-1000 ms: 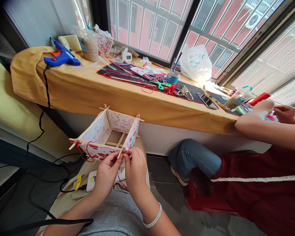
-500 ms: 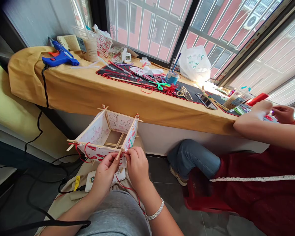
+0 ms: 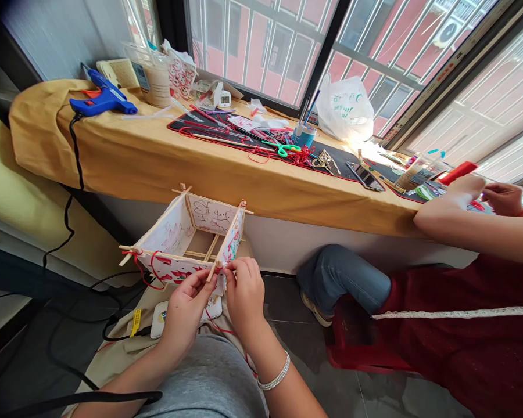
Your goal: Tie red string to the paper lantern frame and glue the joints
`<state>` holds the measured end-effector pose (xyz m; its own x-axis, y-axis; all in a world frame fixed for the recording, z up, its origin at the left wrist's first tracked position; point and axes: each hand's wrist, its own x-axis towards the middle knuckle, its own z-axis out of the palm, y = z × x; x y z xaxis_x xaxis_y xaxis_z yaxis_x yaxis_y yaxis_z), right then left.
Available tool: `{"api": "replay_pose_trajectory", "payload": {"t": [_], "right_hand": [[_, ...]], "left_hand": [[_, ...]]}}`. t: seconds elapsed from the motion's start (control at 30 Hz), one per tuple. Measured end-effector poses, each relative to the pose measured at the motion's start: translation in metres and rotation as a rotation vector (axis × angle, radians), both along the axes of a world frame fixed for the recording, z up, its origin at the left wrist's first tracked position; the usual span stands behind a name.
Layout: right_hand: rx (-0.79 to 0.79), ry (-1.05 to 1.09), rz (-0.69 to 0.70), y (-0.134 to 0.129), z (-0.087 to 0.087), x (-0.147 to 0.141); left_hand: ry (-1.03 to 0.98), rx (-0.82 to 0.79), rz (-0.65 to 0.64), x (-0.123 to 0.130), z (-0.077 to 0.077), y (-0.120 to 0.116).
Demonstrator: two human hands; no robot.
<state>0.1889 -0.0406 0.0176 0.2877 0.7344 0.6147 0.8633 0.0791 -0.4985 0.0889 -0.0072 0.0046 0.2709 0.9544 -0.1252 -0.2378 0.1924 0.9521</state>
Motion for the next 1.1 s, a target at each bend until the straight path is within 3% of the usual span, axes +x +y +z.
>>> {"api": "replay_pose_trajectory", "payload": {"t": [0.27,0.4,0.53,0.67,0.93,1.1], "right_hand": [[0.013,-0.118,-0.178,0.008,-0.003,-0.008],[0.022,-0.157,-0.05,0.005,-0.003,0.002],[0.052,-0.345,0.103,-0.001,-0.004,0.014],[0.038,-0.434,0.139,-0.002,-0.003,0.017],[0.094,-0.228,0.163,-0.002,-0.001,0.007],[0.094,-0.116,0.09,-0.006,-0.004,0.003]], "left_hand": [[0.069,0.047,-0.026,-0.004,-0.005,0.003],[0.015,0.02,0.008,-0.004,-0.005,0.0],[-0.048,-0.016,0.026,-0.001,-0.006,-0.002],[-0.089,-0.018,0.018,0.003,-0.005,-0.003],[-0.099,-0.102,-0.023,0.004,0.003,-0.004],[-0.13,-0.152,-0.032,0.002,0.0,-0.004]]}}
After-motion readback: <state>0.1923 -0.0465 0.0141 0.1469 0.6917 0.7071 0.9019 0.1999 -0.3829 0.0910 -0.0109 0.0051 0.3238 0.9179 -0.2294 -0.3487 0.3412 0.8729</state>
